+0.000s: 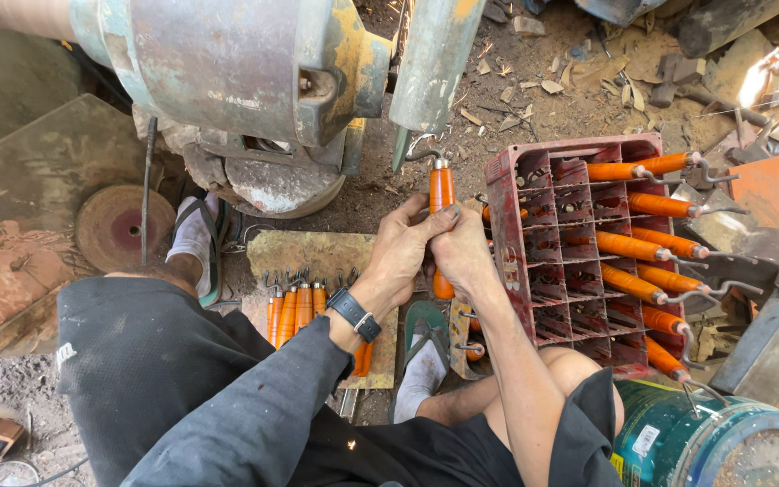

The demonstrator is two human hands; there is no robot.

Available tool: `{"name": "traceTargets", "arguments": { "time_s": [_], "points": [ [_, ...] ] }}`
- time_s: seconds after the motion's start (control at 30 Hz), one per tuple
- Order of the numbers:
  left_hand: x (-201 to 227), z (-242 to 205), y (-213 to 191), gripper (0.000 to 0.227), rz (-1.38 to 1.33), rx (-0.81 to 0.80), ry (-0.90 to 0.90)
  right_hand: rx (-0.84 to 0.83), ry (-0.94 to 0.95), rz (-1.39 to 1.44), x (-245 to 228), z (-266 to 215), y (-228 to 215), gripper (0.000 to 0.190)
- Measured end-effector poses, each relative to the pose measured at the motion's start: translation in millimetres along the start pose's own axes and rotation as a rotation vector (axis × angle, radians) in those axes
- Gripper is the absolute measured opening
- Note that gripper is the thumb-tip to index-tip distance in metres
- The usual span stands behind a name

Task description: The person sits on the ground and uses a bench grinder to sharpen the metal tips of orange-handled rods. They repeatedly pick up a rod, grind the tip against the wheel, and place it into a red crate.

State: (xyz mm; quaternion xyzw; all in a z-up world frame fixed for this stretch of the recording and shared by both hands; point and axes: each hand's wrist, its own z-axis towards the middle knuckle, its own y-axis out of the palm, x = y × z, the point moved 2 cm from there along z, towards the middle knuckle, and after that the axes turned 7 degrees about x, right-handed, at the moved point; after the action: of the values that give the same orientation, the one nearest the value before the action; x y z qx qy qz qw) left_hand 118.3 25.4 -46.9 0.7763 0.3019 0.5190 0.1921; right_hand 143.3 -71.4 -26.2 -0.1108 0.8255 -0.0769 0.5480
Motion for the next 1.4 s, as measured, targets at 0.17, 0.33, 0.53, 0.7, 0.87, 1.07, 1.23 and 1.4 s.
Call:
{"name": "traceTargets", "arguments": {
  "time_s": [0.17,0.33,0.53,0.7,0.87,1.07,1.23,1.4],
  "points": [
    [-2.6,-7.1,-0.8,0.039,0.076,0.049,-0.046,-0.012,0.001,-0.006,-0.5,-6.6,-2.3,0.007],
    [1.9,-8.3,1.5,0.040,0.048,0.029,-0.032,0.007,-0.011,0.000,3.2,-5.0,-2.3,0.005],
    [9.0,-1.6,2.6,0.042,0.092,0.051,-0.027,0.027,-0.056,0.020,3.2,4.4,1.5,0.004],
    [11.9,5.6,3.1,0.045,0.101,0.061,-0.009,0.056,-0.027,0.024,-2.4,8.5,4.9,0.006],
    [12.4,4.9,2.8,0.046,0.097,0.059,-0.012,0.044,-0.018,0.025,-5.9,7.0,3.6,0.006],
    [11.4,-2.4,5.5,0.044,0.076,0.057,-0.027,0.023,-0.026,-0.011,-3.6,4.2,-0.8,0.004],
    [5.9,-4.1,3.6,0.041,0.061,0.056,-0.032,0.001,-0.060,-0.032,-0.2,1.9,-2.5,0.007],
    [-0.3,-6.8,0.8,0.040,0.042,0.039,-0.025,0.002,-0.066,-0.024,5.0,-0.5,-3.6,0.007]
  ]
}}
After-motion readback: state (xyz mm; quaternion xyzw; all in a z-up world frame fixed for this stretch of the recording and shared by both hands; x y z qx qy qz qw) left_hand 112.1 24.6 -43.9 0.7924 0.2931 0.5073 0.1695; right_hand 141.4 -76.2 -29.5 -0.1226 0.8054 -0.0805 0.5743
